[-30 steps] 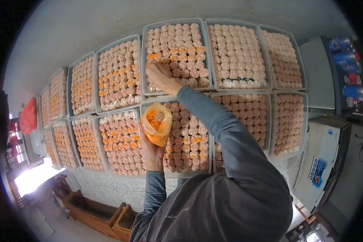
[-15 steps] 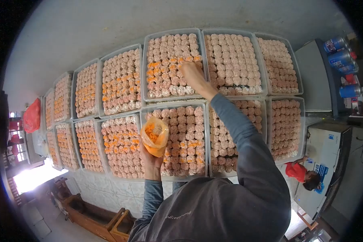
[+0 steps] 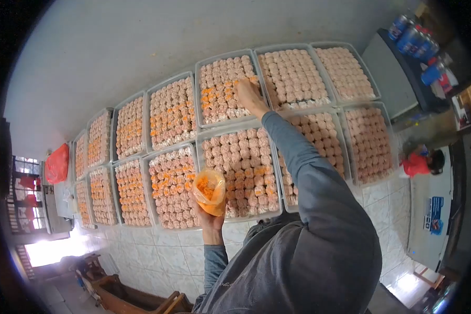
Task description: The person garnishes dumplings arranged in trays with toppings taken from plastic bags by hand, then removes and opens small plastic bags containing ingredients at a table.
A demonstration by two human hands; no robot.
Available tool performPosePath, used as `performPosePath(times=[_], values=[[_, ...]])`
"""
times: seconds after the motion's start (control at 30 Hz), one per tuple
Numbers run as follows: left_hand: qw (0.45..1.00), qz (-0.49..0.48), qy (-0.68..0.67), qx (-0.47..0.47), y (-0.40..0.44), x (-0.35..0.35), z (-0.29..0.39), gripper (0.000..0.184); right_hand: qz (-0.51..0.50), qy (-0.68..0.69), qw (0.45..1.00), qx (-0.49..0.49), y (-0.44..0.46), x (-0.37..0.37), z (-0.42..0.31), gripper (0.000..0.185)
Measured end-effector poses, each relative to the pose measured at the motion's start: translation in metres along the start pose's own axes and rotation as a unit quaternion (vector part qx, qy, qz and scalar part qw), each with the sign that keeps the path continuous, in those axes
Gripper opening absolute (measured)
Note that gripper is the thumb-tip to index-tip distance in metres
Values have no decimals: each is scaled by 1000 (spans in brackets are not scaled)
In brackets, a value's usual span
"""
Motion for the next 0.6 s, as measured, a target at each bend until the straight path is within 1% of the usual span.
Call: performPosePath(times=[0.07, 0.13, 0.17, 0.2, 0.27, 0.3, 0.33, 0.37, 0.4, 0.47, 0.5, 0.53, 0.57, 0.6], values=[[1000, -13, -17, -9, -11, -1, -2, 63, 36, 65, 997, -19, -35, -46, -39, 8], [999, -24, -41, -22, -18, -2, -9, 64, -1, 154, 982, -109, -109, -93, -109, 11], [996, -68, -18, -55, -24, 1, -19, 64, -92, 208, 969, -95, -153, -102, -137, 10], [991, -109, 3, -83, -31, 3, -30, 65, -187, 261, 944, -79, -200, -102, -163, 13], [991, -85, 1, -99, -34, -9, -55, 66, -257, 258, 921, -138, -282, -100, -197, 11], [986, -93, 28, -133, -37, -8, -72, 69, -268, 257, 919, -129, -306, -94, -195, 11], [979, -103, 58, -168, -42, -6, -87, 71, -216, 180, 942, -181, -325, -96, -195, 10], [978, -99, 54, -174, -44, -4, -96, 71, -158, 99, 954, -233, -341, -101, -197, 10], [974, -110, 63, -187, -45, 4, -107, 74, -160, 95, 956, -226, -352, -105, -197, 10], [967, -128, 71, -210, -54, 21, -127, 77, -198, 190, 957, -93, -360, -116, -181, 10], [968, -125, 82, -201, -53, 30, -128, 78, -192, 183, 960, -89, -363, -121, -177, 10], [970, -121, 94, -191, -53, 40, -131, 79, -158, 138, 975, -71, -362, -128, -169, 9], [970, -106, 114, -186, -53, 48, -134, 74, -125, 95, 986, -53, -359, -134, -159, 9], [969, -108, 115, -189, -53, 56, -139, 74, -122, 94, 987, -49, -356, -132, -147, 9]])
Point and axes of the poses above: each hand's wrist, its own y-axis towards the middle knuckle, its own x-axis out of the palm, z = x × y, the point moved 8 cm from there along y, towards the middle knuckle, and after that the axes turned 1 degree about -z, right-handed, at the moved point
